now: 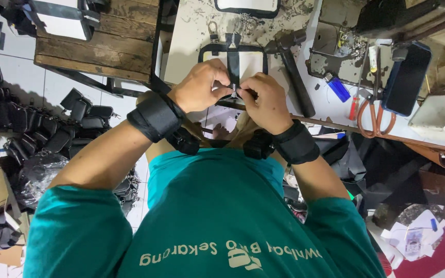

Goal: The person works at a cluttered leather workshop table finishing small black zippered pouches. They hold a pouch, hammer along its zipper edge with a mallet, work the zipper with a pointed tool, open and close the zipper, and set finished pouches aside while picking up the next one.

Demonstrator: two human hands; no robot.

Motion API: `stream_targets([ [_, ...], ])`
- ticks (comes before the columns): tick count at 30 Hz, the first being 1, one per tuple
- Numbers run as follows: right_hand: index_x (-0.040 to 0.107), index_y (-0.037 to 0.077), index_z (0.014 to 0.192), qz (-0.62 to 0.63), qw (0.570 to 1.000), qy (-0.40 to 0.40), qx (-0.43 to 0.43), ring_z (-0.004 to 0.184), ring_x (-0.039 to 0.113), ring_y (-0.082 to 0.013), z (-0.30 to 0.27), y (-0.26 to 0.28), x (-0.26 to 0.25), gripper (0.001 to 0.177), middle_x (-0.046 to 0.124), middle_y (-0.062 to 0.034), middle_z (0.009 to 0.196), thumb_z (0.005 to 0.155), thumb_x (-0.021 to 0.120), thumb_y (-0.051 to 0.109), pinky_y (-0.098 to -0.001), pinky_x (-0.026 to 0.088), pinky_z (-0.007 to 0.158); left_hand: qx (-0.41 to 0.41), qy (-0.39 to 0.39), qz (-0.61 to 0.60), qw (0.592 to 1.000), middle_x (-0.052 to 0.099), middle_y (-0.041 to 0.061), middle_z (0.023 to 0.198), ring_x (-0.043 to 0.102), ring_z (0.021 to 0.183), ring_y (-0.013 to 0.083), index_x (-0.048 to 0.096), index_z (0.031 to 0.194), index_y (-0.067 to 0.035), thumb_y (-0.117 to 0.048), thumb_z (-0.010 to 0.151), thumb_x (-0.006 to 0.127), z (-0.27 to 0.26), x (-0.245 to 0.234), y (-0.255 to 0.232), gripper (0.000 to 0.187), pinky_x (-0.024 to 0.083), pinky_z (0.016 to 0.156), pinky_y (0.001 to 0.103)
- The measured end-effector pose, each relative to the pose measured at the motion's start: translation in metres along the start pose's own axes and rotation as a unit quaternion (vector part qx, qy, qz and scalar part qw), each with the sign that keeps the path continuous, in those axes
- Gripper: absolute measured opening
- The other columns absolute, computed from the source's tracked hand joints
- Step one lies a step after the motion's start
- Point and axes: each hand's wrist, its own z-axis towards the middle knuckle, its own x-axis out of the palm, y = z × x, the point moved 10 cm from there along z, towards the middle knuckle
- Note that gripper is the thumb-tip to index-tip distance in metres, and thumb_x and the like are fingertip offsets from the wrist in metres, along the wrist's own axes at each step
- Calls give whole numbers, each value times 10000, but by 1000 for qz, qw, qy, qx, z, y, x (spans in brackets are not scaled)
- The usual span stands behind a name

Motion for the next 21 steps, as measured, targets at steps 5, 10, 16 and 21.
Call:
stream_targets([
  [5,702,44,929,12,999,28,33,840,638,-452,5,6,-2,80,663,-158,841,926,776,74,-460,562,621,-63,41,13,997,720,181,966,711,864,390,777,929,-2,-76,810,807,8,2,5,142,566,710,449],
  [10,706,15,921,26,997,41,67,836,633,-484,8,2,2,86,662,-173,828,933,760,81,-466,548,604,-101,33,63,992,709,134,922,713,860,359,785,899,-65,-178,764,844,12,13,25,185,577,697,444],
  [16,728,45,924,-37,995,54,78,824,646,-442,7,-8,10,105,661,-154,823,923,781,136,-453,552,572,-166,58,66,982,718,120,811,729,852,368,793,817,-107,-226,782,798,19,3,13,124,591,709,473],
  [21,738,10,898,-21,991,75,105,753,640,-434,13,-5,9,93,642,-182,779,946,728,89,-434,570,576,-187,53,85,977,725,109,704,740,763,362,791,750,-120,-227,736,800,22,1,16,108,589,643,445],
])
